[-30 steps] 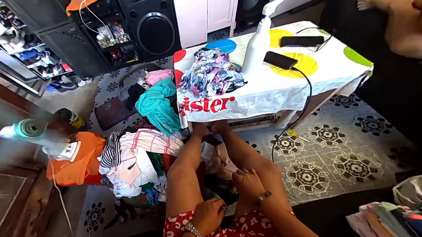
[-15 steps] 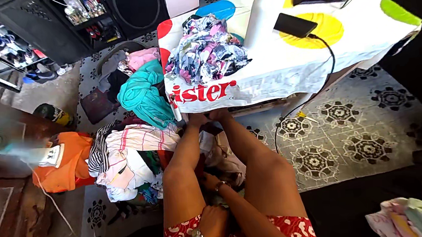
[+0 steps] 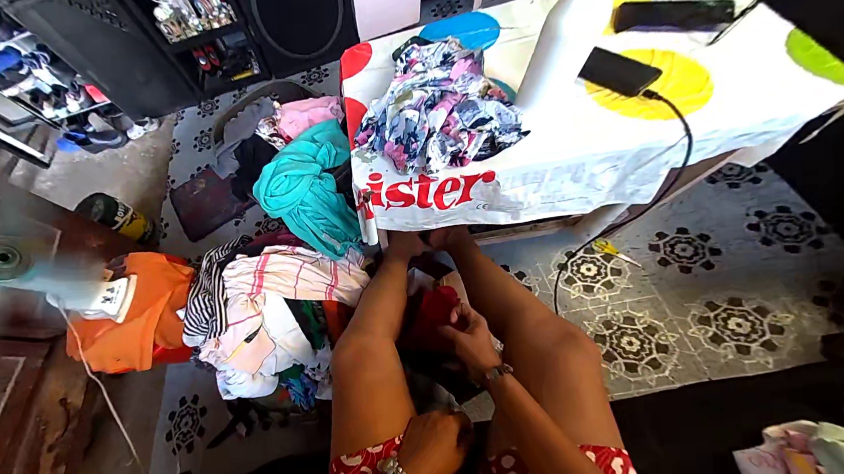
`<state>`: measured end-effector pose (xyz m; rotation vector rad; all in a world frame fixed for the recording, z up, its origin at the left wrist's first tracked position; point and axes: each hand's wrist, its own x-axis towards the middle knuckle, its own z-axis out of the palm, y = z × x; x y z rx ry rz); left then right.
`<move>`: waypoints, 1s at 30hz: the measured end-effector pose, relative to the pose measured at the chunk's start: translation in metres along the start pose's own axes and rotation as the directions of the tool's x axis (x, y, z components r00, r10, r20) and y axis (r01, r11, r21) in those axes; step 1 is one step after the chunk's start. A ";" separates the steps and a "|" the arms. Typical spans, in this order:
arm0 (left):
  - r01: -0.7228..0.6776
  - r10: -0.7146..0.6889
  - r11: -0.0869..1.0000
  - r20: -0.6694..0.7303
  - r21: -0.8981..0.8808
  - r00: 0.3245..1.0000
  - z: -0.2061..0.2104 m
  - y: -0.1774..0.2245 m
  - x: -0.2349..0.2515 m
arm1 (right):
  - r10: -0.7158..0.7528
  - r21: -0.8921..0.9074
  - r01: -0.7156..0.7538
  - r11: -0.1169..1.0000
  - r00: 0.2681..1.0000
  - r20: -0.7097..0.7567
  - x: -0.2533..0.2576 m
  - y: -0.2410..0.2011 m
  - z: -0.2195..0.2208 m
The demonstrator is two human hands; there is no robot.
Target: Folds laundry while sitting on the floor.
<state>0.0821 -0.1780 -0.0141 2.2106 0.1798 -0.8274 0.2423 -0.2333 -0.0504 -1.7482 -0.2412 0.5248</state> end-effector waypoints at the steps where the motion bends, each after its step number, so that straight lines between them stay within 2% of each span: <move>1: -0.029 0.027 0.999 -0.041 -0.038 0.999 0.001 -0.002 0.000 | -0.083 0.044 0.083 0.996 0.996 0.013 -0.007 -0.012 -0.010; 4: -0.124 0.082 0.972 -0.208 -0.202 0.975 0.003 -0.007 -0.001 | -0.262 0.174 0.254 0.951 0.965 0.027 -0.034 -0.053 -0.040; 7: -0.152 0.026 0.917 -0.326 -0.369 0.945 0.001 -0.007 -0.005 | -0.332 0.331 0.308 0.892 0.943 0.019 -0.066 -0.096 -0.075; 9: -0.178 -0.014 0.846 -0.354 -0.503 0.935 0.003 -0.009 -0.008 | -0.415 0.407 0.378 0.831 0.910 0.001 -0.080 -0.105 -0.093; 11: -0.228 -0.045 0.724 -0.374 -0.651 0.926 0.005 -0.009 -0.011 | -0.471 0.421 0.431 0.798 0.882 -0.010 -0.096 -0.114 -0.098; 14: -0.321 -0.139 0.485 -0.434 -0.813 0.890 0.009 -0.005 -0.018 | -0.570 0.479 0.480 0.735 0.820 0.052 -0.124 -0.128 -0.084; 16: -0.376 -0.199 0.350 -0.460 -0.858 0.865 0.008 -0.006 -0.026 | -0.624 0.555 0.481 0.679 0.776 0.091 -0.140 -0.138 -0.076; 18: -0.430 -0.175 0.272 -0.484 -0.861 0.858 0.005 -0.004 -0.041 | -0.674 0.596 0.486 0.639 0.728 0.128 -0.146 -0.142 -0.076; 19: -0.448 -0.133 0.267 -0.493 -0.853 0.860 0.001 -0.002 -0.050 | -0.688 0.561 0.520 0.644 0.715 0.127 -0.144 -0.140 -0.079; 20: -0.432 -0.122 0.281 -0.479 -0.857 0.869 -0.008 0.011 -0.066 | -0.687 0.448 0.583 0.677 0.719 0.102 -0.141 -0.137 -0.083; 21: -0.331 -0.246 0.277 -0.399 -0.902 0.883 -0.025 0.043 -0.092 | -0.673 0.225 0.646 0.730 0.737 0.067 -0.137 -0.131 -0.088; 22: -0.158 -0.550 0.080 -0.176 -0.984 0.817 -0.051 0.091 -0.112 | -0.642 -0.082 0.643 0.761 0.765 0.044 -0.133 -0.124 -0.095; 23: -0.167 -0.587 0.046 -0.162 -0.985 0.793 -0.052 0.091 -0.117 | -0.577 -0.377 0.548 0.746 0.815 0.043 -0.130 -0.116 -0.100; 24: -0.332 -0.409 0.174 -0.375 -0.927 0.832 -0.027 0.048 -0.105 | -0.455 -0.547 0.417 0.726 0.888 0.073 -0.131 -0.112 -0.103; 25: -0.476 -0.302 0.132 -0.493 -0.870 0.816 -0.009 0.010 -0.085 | -0.313 -0.629 0.308 0.714 0.944 0.108 -0.131 -0.109 -0.104; 27: -0.574 -0.240 -0.036 -0.550 -0.818 0.800 0.004 -0.011 -0.071 | -0.179 -0.661 0.279 0.697 0.960 0.217 -0.135 -0.102 -0.102; 28: -0.584 -0.228 -0.079 -0.555 -0.808 0.800 0.003 -0.005 -0.075 | -0.145 -0.630 0.321 0.707 0.938 0.315 -0.138 -0.099 -0.098; 30: -0.601 -0.171 -0.055 -0.586 -0.797 0.792 0.000 0.011 -0.087 | -0.076 -0.513 0.389 0.765 0.846 0.528 -0.143 -0.090 -0.081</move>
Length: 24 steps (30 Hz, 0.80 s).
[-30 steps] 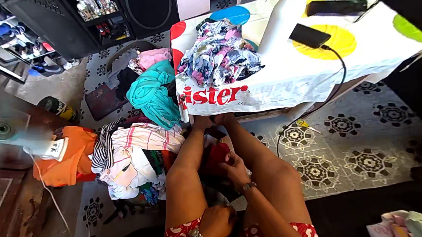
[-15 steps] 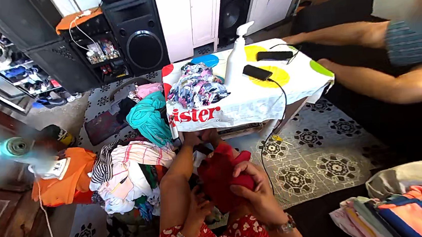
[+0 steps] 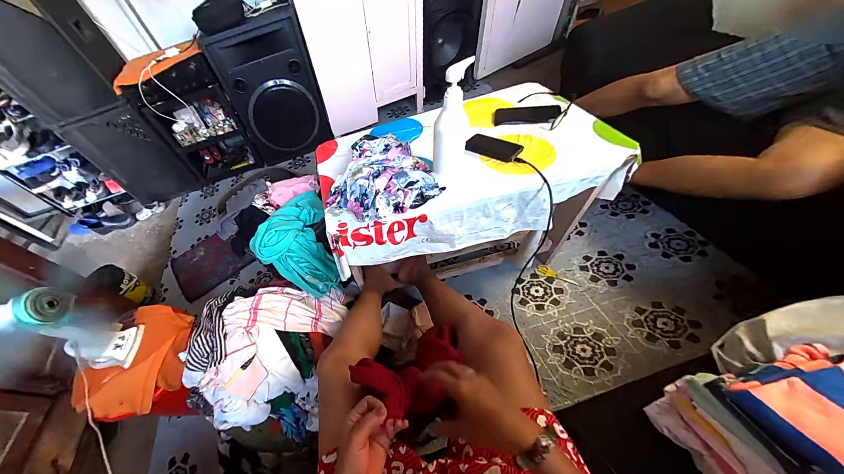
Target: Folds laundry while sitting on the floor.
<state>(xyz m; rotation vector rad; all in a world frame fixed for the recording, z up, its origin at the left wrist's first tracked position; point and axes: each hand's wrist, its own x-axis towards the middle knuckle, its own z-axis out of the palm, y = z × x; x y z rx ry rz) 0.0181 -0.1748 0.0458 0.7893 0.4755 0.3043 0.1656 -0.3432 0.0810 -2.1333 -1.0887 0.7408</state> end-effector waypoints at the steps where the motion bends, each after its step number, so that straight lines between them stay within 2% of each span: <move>1: -0.023 0.021 0.999 0.052 0.026 0.998 0.006 0.004 -0.004 | -0.035 0.042 0.032 0.999 0.996 0.077 0.004 -0.002 0.013; 3: -0.083 0.071 0.995 0.176 0.057 0.982 0.015 0.010 -0.008 | -0.049 0.085 0.042 0.996 0.995 0.088 0.012 -0.007 0.041; 7: -0.261 0.211 0.962 0.388 0.081 0.897 0.027 0.034 -0.021 | 0.107 0.103 -0.088 0.991 0.975 -0.195 0.027 0.008 0.083; 10: -0.440 0.387 0.898 0.439 0.022 0.811 0.029 0.066 -0.026 | 0.290 0.157 -0.253 0.955 0.908 -0.302 0.036 0.030 0.094; 12: -0.565 0.513 0.825 0.421 -0.001 0.748 0.026 0.094 -0.028 | 0.304 0.187 -0.243 0.952 0.829 -0.470 0.036 0.032 0.097; 14: -0.684 0.626 0.728 0.374 0.032 0.684 0.021 0.121 -0.031 | 0.214 0.175 -0.131 0.976 0.741 -0.637 0.032 0.022 0.098; 16: -0.762 0.706 0.645 0.341 0.053 0.621 0.012 0.142 -0.035 | 0.022 0.054 0.027 0.998 0.677 -0.736 0.025 0.013 0.101; 19: -0.801 0.764 0.597 0.270 0.051 0.586 -0.002 0.156 -0.041 | -0.374 -0.274 0.255 0.927 0.615 -0.694 0.024 0.008 0.117; 20: -0.803 0.770 0.594 0.250 0.052 0.586 -0.006 0.156 -0.043 | -0.443 -0.322 0.304 0.897 0.640 -0.628 0.026 0.006 0.124; 21: -0.802 0.772 0.595 0.238 0.056 0.589 -0.010 0.155 -0.044 | -0.443 -0.308 0.323 0.895 0.722 -0.531 0.027 0.003 0.129; 22: -0.800 0.772 0.598 0.227 0.057 0.593 -0.013 0.154 -0.044 | -0.364 -0.233 0.291 0.928 0.845 -0.392 0.029 -0.002 0.130; 23: -0.796 0.770 0.603 0.220 0.056 0.599 -0.014 0.152 -0.046 | -0.224 -0.138 0.196 0.971 0.948 -0.228 0.034 -0.007 0.129; 24: -0.793 0.768 0.607 0.218 0.055 0.603 -0.016 0.151 -0.047 | -0.087 -0.070 0.080 0.994 0.990 -0.107 0.042 -0.010 0.126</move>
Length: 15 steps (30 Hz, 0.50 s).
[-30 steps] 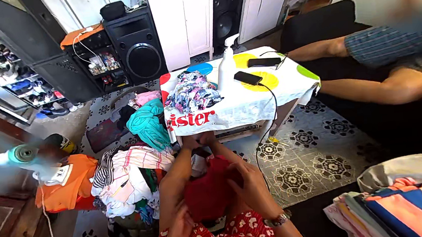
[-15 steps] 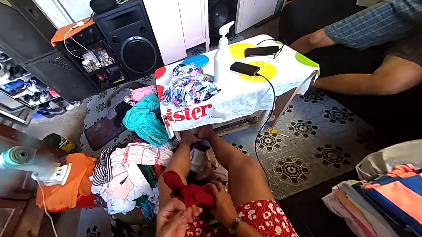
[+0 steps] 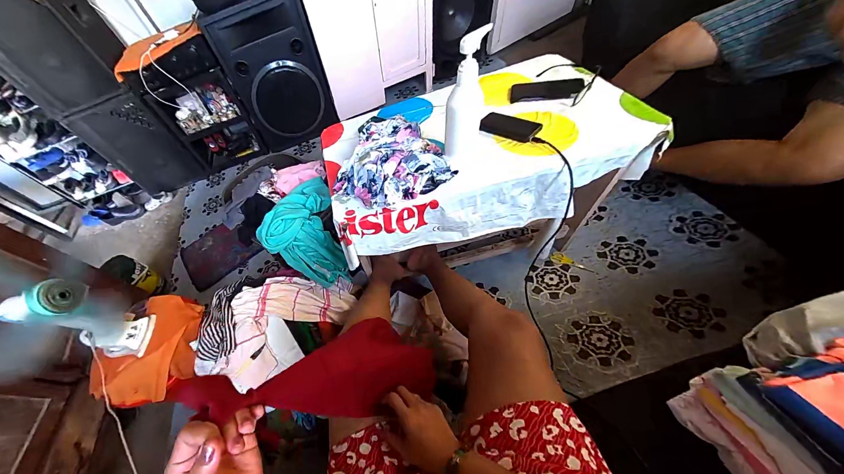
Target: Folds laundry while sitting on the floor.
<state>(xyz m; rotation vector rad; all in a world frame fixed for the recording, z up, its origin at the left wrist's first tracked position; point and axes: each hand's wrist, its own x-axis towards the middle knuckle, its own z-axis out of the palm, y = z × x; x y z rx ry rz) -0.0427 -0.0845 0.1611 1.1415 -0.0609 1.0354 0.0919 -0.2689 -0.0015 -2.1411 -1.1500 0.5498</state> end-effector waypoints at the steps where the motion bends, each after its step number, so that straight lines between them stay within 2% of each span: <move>1: 0.004 -0.004 1.000 -0.002 0.004 1.000 -0.001 0.001 -0.001 | 0.095 0.033 -0.097 0.995 0.994 0.051 0.009 0.000 -0.002; 2: 0.006 -0.006 1.000 -0.002 0.009 1.000 -0.002 0.001 -0.001 | 0.164 0.036 -0.167 0.985 0.984 0.068 0.017 0.000 -0.004; 4: 0.000 0.000 1.000 -0.008 0.017 1.000 -0.007 0.001 0.003 | 0.211 -0.033 -0.209 0.977 0.974 0.080 0.033 -0.002 -0.012; 7: -0.003 0.005 1.000 -0.063 0.022 0.998 -0.014 -0.001 0.015 | 0.172 -0.165 -0.144 0.976 0.970 0.170 0.050 -0.006 -0.020; 10: -0.017 0.019 1.000 -0.108 0.011 0.994 -0.019 0.000 0.025 | 0.186 -0.192 -0.135 0.972 0.943 0.278 0.059 -0.008 -0.031; 12: -0.036 0.039 0.999 -0.121 0.029 0.992 -0.023 0.000 0.027 | 0.116 -0.031 -0.112 0.993 0.965 0.236 0.059 0.003 -0.041; 13: -0.045 0.050 0.998 -0.134 0.040 0.990 -0.025 0.000 0.027 | 0.021 0.126 -0.037 0.991 0.991 0.131 0.055 0.013 -0.048; 14: -0.055 0.061 0.998 -0.153 0.042 0.986 -0.028 0.001 0.026 | -0.078 0.295 0.078 0.952 0.997 -0.013 0.051 0.020 -0.060; 15: -0.064 0.069 0.997 -0.171 0.035 0.983 -0.033 0.003 0.025 | -0.117 0.415 0.154 0.897 0.987 -0.114 0.045 0.021 -0.080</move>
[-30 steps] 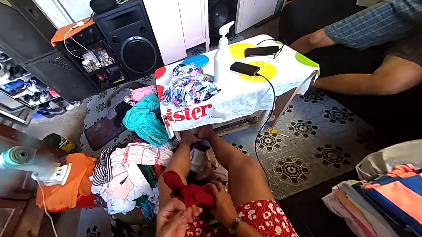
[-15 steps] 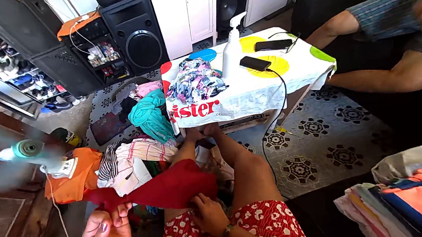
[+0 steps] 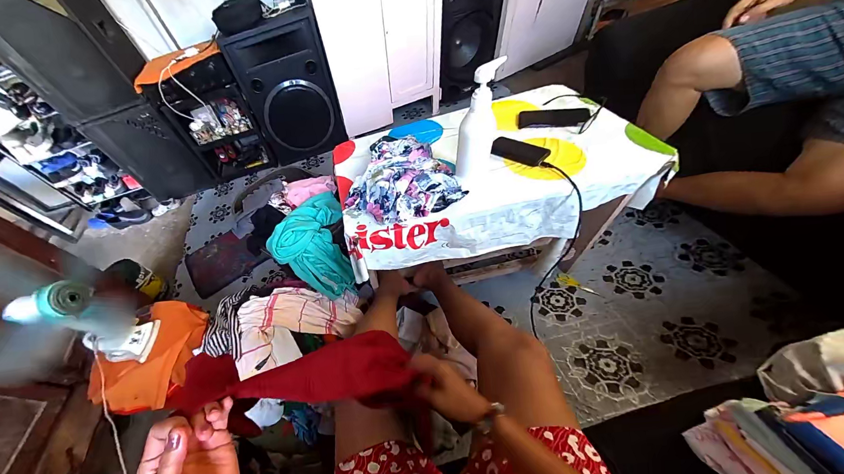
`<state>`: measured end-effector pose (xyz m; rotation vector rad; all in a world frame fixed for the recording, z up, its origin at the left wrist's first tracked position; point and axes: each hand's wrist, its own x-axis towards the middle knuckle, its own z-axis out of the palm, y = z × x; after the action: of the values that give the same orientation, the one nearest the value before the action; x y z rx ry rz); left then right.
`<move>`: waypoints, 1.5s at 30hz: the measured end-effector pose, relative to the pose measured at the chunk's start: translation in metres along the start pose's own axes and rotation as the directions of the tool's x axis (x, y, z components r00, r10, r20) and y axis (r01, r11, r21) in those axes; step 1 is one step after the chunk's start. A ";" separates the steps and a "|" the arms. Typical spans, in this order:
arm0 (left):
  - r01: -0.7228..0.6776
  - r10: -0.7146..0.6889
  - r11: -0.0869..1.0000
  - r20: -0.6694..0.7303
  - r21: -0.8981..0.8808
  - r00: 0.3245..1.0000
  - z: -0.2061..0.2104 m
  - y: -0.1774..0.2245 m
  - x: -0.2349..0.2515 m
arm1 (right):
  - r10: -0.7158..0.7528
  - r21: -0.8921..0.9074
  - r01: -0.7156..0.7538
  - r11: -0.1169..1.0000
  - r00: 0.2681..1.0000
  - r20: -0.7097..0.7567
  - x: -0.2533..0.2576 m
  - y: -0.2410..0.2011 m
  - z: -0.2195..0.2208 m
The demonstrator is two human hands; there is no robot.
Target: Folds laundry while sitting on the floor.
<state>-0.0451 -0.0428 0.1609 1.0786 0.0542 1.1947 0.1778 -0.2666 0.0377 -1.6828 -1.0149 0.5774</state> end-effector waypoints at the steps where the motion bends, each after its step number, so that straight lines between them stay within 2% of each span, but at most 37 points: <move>1: -0.001 0.001 1.000 -0.024 -0.017 1.000 -0.005 0.002 0.000 | -0.033 0.087 0.037 0.996 0.998 -0.049 -0.004 -0.012 -0.022; 3: 0.019 -0.024 0.997 -0.072 -0.070 0.997 -0.009 0.005 0.001 | -0.118 0.170 0.138 0.976 0.986 -0.120 -0.010 -0.034 -0.065; 5: 0.064 -0.067 0.996 -0.046 -0.065 0.997 -0.006 0.000 0.001 | -0.188 0.169 0.216 0.962 0.968 -0.169 -0.010 -0.047 -0.100; 6: 0.087 -0.087 0.996 -0.007 -0.006 0.996 -0.004 -0.007 0.002 | -0.194 0.105 0.216 0.971 0.963 -0.187 -0.008 -0.052 -0.115; 8: 0.133 -0.141 0.983 0.050 0.127 0.989 0.002 -0.030 0.008 | -0.163 -0.203 0.121 0.972 0.964 -0.209 0.001 -0.057 -0.140; 10: 0.174 -0.183 0.970 0.039 0.172 0.982 0.009 -0.052 0.023 | -0.186 -0.457 0.056 0.887 0.952 -0.243 0.014 -0.060 -0.161; 12: 0.168 -0.177 0.968 0.031 0.189 0.984 0.020 -0.057 0.042 | -0.276 -0.566 0.069 0.821 0.917 -0.289 0.022 -0.078 -0.182; 14: 0.090 -0.109 0.975 0.084 0.202 0.990 0.034 -0.045 0.058 | -0.409 -0.608 0.138 0.782 0.849 -0.334 0.023 -0.109 -0.197; 17: -0.118 0.068 0.969 0.223 0.218 0.972 0.048 -0.020 0.073 | -0.534 -0.618 0.237 0.750 0.767 -0.354 0.017 -0.144 -0.216; 20: -0.250 0.150 0.927 0.334 0.280 0.931 0.049 0.005 0.067 | -0.584 -0.615 0.315 0.723 0.754 -0.299 -0.003 -0.155 -0.221; 23: -0.199 0.007 0.899 0.441 0.390 0.898 0.028 0.018 0.036 | -0.553 -0.632 0.298 0.715 0.795 -0.251 -0.036 -0.132 -0.214; 25: -0.025 -0.231 0.866 0.443 0.500 0.866 0.006 0.014 0.001 | -0.443 -0.598 0.242 0.764 0.870 -0.214 -0.062 -0.096 -0.199; 26: 0.084 -0.380 0.812 0.413 0.578 0.828 -0.007 0.008 -0.019 | -0.353 -0.577 0.197 0.793 0.920 -0.170 -0.077 -0.073 -0.188; 27: 0.164 -0.533 0.713 0.375 0.682 0.759 -0.022 0.001 -0.039 | -0.230 -0.563 0.138 0.815 0.968 -0.096 -0.091 -0.051 -0.177; 28: 0.171 -0.681 0.565 0.340 0.807 0.649 -0.035 -0.007 -0.057 | -0.068 -0.558 0.057 0.828 0.998 0.002 -0.104 -0.032 -0.165; 30: 0.039 -0.927 0.245 0.223 0.969 0.301 -0.046 -0.021 -0.081 | 0.276 -0.580 -0.135 0.803 0.947 0.162 -0.119 -0.001 -0.139; 31: -0.018 -0.973 0.168 0.169 0.986 0.155 -0.047 -0.030 -0.088 | 0.345 -0.582 -0.182 0.793 0.921 0.182 -0.122 0.009 -0.126; 32: -0.023 -0.984 0.145 0.146 0.989 0.103 -0.046 -0.038 -0.093 | 0.343 -0.565 -0.191 0.802 0.923 0.176 -0.122 0.016 -0.113; 33: 0.011 -0.978 0.160 0.157 0.987 0.139 -0.043 -0.045 -0.096 | 0.304 -0.539 -0.178 0.823 0.940 0.154 -0.122 0.019 -0.101; 35: 0.102 -0.929 0.248 0.206 0.963 0.307 -0.030 -0.061 -0.093 | 0.247 -0.535 -0.144 0.833 0.961 0.125 -0.114 0.018 -0.079; 36: 0.124 -0.900 0.281 0.216 0.952 0.379 -0.022 -0.072 -0.088 | 0.250 -0.549 -0.138 0.825 0.959 0.134 -0.109 0.016 -0.070; 38: 0.103 -0.856 0.276 0.195 0.956 0.479 -0.008 -0.101 -0.072 | 0.307 -0.582 -0.148 0.800 0.934 0.185 -0.098 0.015 -0.057; 40: 0.094 -0.816 0.231 0.140 0.968 0.561 0.000 -0.137 -0.055 | 0.337 -0.617 -0.155 0.771 0.922 0.189 -0.090 0.020 -0.051; 42: 0.145 -0.775 0.146 0.022 0.978 0.632 0.001 -0.174 -0.038 | 0.321 -0.601 -0.188 0.777 0.939 0.120 -0.089 0.028 -0.051; 44: 0.248 -0.741 0.009 -0.160 0.969 0.652 -0.001 -0.206 -0.024 | 0.261 -0.538 -0.248 0.806 0.964 -0.053 -0.092 0.038 -0.053; 45: 0.304 -0.740 -0.047 -0.237 0.952 0.629 -0.004 -0.220 -0.017 | 0.217 -0.519 -0.272 0.810 0.962 -0.165 -0.094 0.044 -0.052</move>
<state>0.1035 -0.0446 -0.0026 2.1174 1.0368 -0.0409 0.1844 -0.3776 0.0052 -2.3471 -0.9450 0.3810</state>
